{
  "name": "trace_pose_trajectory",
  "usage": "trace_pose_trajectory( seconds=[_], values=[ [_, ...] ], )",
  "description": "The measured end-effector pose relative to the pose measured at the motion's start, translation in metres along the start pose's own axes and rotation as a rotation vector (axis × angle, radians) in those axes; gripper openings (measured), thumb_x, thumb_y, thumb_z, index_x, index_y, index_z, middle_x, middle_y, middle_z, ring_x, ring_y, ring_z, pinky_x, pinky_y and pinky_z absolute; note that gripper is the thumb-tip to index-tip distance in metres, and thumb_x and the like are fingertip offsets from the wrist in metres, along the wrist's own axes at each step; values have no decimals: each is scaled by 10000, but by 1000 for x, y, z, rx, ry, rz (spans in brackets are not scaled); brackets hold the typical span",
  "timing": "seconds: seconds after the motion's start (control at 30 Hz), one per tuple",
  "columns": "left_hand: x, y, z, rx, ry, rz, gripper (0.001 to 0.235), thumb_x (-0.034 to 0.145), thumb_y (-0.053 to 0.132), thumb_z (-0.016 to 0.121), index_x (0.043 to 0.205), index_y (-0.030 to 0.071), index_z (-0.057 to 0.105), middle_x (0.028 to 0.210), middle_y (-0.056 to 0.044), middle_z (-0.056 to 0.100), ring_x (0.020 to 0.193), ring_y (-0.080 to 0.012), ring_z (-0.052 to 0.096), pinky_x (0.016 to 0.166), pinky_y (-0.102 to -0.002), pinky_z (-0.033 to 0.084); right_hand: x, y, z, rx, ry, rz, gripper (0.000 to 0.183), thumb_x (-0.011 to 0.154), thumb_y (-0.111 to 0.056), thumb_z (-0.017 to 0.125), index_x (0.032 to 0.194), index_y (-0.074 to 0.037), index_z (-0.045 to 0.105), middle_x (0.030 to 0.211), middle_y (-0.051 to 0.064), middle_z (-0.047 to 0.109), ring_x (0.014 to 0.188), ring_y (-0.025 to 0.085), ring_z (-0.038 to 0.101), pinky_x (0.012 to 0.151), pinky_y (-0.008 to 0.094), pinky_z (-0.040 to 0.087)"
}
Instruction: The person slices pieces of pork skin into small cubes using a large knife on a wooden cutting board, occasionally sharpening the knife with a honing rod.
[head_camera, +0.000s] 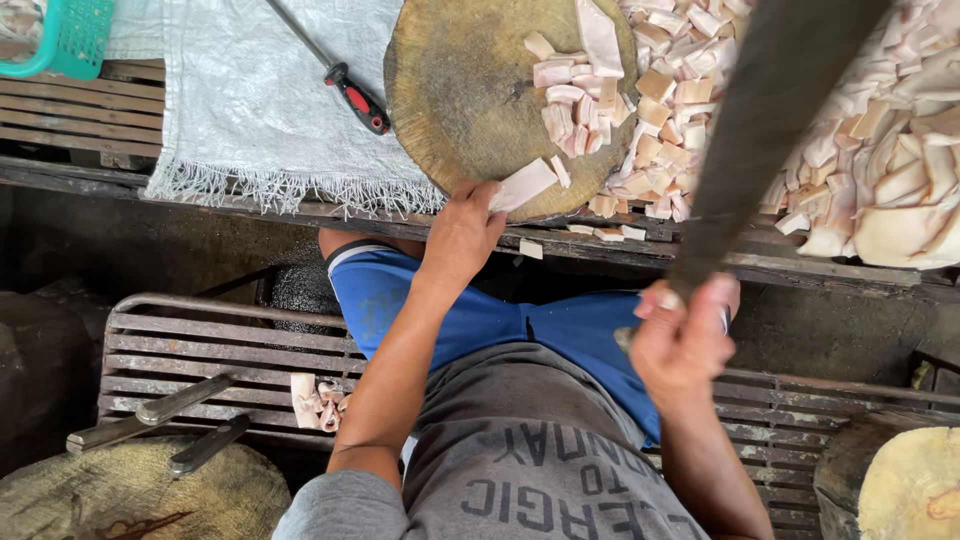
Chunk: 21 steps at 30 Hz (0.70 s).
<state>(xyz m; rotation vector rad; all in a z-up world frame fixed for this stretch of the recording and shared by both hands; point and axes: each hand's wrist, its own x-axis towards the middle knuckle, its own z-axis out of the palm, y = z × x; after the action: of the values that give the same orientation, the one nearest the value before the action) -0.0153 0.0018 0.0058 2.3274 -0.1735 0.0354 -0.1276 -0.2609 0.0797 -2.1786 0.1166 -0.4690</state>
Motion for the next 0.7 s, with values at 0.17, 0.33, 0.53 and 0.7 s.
trace_pose_trajectory(
  seconds=[0.17,0.33,0.53,0.7],
  values=[
    [1,4,-4,48,-19,-16,366,881,165,737,1206,28,638,1172,-215,648,969,-437,671,822,-509,548,6,28,35,-346,-494,-245,711,852,-5,659,1528,-21,441,847,194,688,656,410,648,573,479,527],
    [13,3,-4,38,-11,-24,357,868,155,743,1194,39,653,1123,-226,669,998,-457,656,850,-529,530,14,15,-2,-173,-297,-71,629,984,12,607,1585,-99,459,904,151,727,694,265,688,665,365,584],
    [8,3,11,-46,15,-8,351,875,140,725,1182,13,612,1124,-245,661,976,-464,660,838,-518,543,10,16,-8,113,31,-412,570,1156,53,534,1660,-115,327,1016,121,712,679,169,677,625,305,599],
    [12,4,15,58,-67,-62,299,898,158,724,1130,11,604,1073,-248,655,948,-446,671,814,-508,559,-2,40,40,-290,-337,-326,685,917,-23,645,1557,-75,405,873,212,687,624,397,639,540,472,512]
  ],
)
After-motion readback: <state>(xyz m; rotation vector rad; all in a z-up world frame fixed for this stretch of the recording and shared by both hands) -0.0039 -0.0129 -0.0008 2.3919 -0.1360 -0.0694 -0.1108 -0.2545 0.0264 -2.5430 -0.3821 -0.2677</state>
